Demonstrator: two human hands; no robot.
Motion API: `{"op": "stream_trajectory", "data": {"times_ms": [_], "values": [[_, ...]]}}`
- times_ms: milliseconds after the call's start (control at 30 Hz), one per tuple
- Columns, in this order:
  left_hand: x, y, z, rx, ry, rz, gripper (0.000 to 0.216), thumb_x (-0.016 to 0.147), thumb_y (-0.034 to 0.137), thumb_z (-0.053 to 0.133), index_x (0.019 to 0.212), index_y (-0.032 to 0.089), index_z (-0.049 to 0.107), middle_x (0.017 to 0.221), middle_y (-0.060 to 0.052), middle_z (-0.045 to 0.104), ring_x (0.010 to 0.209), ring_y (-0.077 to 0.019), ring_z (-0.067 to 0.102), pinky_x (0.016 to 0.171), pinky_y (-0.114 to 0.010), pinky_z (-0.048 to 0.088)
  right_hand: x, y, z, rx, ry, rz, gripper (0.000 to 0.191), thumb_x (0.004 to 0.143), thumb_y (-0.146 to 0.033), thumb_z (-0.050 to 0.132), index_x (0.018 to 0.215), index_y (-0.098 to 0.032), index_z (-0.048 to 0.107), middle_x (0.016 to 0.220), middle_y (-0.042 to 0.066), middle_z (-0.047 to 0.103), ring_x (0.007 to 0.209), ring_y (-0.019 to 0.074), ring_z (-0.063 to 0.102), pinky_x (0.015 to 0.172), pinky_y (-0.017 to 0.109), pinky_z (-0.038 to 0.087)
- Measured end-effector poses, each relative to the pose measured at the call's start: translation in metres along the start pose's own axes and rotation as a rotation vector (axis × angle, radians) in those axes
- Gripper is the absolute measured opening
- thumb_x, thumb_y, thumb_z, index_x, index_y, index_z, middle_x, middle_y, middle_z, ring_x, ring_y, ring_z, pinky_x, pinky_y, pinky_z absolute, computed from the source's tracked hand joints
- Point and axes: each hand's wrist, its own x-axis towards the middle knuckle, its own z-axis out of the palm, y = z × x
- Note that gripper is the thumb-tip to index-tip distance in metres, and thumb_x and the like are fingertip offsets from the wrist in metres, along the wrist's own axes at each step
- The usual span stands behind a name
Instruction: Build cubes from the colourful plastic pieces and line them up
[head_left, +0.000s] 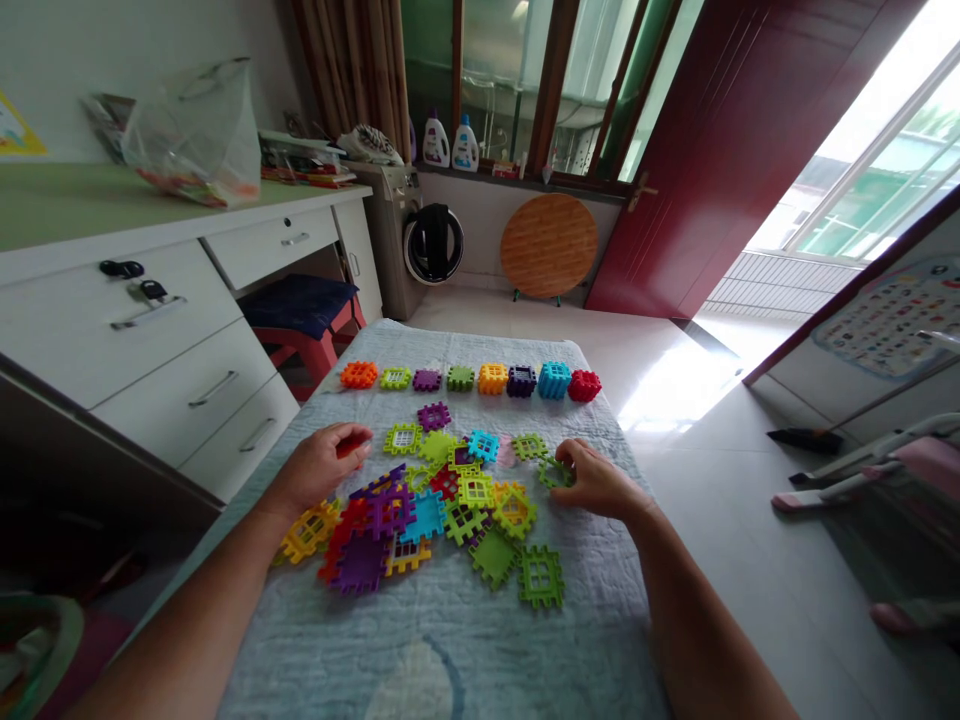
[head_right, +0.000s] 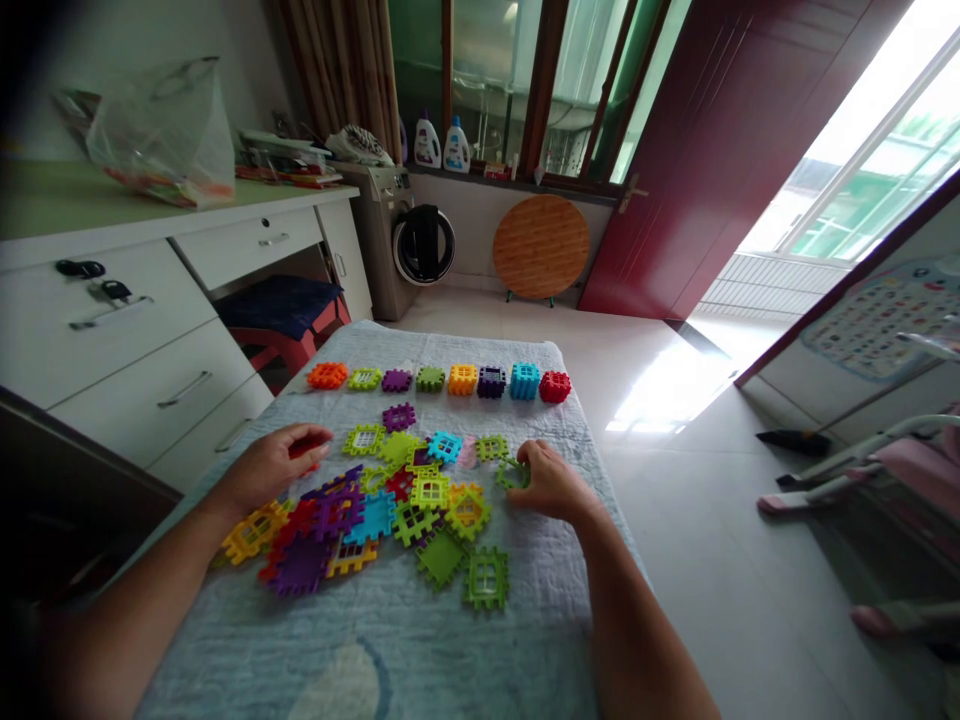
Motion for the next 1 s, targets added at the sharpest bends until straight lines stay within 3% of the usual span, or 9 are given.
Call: {"op": "stream_trajectory", "data": {"times_ms": [133,267,400,533,767,1000], "values": [[0.000,0.002,0.000,-0.009,0.014,-0.005,0.036,0.070,0.047,0.058,0.091,0.019,0.063,0.094,-0.005,0.070,0.086,-0.0226,0.066,0.075,-0.030,0.054,-0.003,0.005,-0.004,0.191,-0.010,-0.094,0.037,0.064,-0.021,0.061,0.099,-0.021,0.049,0.095,0.002,0.050,0.077,0.0139,0.051,0.069,0.027,0.045],[-0.001,0.002,0.000,-0.009,0.020,-0.016,0.037,0.069,0.048,0.059,0.092,0.019,0.064,0.094,-0.005,0.071,0.083,-0.0224,0.067,0.074,-0.029,0.054,0.000,0.005,-0.002,0.261,0.078,-0.220,0.043,0.066,-0.017,0.060,0.106,-0.023,0.048,0.099,0.002,0.048,0.082,0.0142,0.050,0.071,0.028,0.047],[-0.001,0.000,0.000,0.001,0.013,-0.017,0.038,0.070,0.048,0.058,0.093,0.019,0.064,0.095,-0.005,0.071,0.085,-0.0230,0.066,0.078,-0.031,0.054,0.004,0.003,0.004,0.252,0.200,-0.255,0.047,0.066,-0.013,0.057,0.111,-0.024,0.047,0.103,0.004,0.045,0.088,0.0158,0.050,0.073,0.029,0.048],[0.001,-0.003,0.001,-0.005,0.000,-0.021,0.038,0.070,0.048,0.058,0.094,0.019,0.063,0.096,-0.006,0.070,0.086,-0.0232,0.066,0.078,-0.032,0.054,0.013,0.004,0.015,0.186,0.286,-0.267,0.051,0.064,-0.010,0.055,0.114,-0.023,0.048,0.105,0.005,0.045,0.095,0.0187,0.049,0.085,0.035,0.046],[0.001,-0.003,0.000,0.005,0.005,-0.017,0.036,0.071,0.048,0.057,0.093,0.019,0.063,0.095,-0.006,0.070,0.085,-0.0229,0.066,0.078,-0.032,0.054,0.031,0.008,0.034,0.116,0.281,-0.285,0.052,0.066,-0.011,0.057,0.117,-0.020,0.051,0.110,0.008,0.047,0.107,0.0222,0.046,0.098,0.040,0.040],[0.001,-0.002,0.000,-0.002,0.005,0.001,0.036,0.071,0.047,0.058,0.092,0.019,0.063,0.095,-0.005,0.070,0.086,-0.0227,0.066,0.080,-0.032,0.053,0.033,0.010,0.035,0.084,0.246,-0.262,0.056,0.068,-0.020,0.063,0.122,-0.020,0.049,0.115,0.009,0.047,0.112,0.0249,0.044,0.100,0.043,0.036]]}}
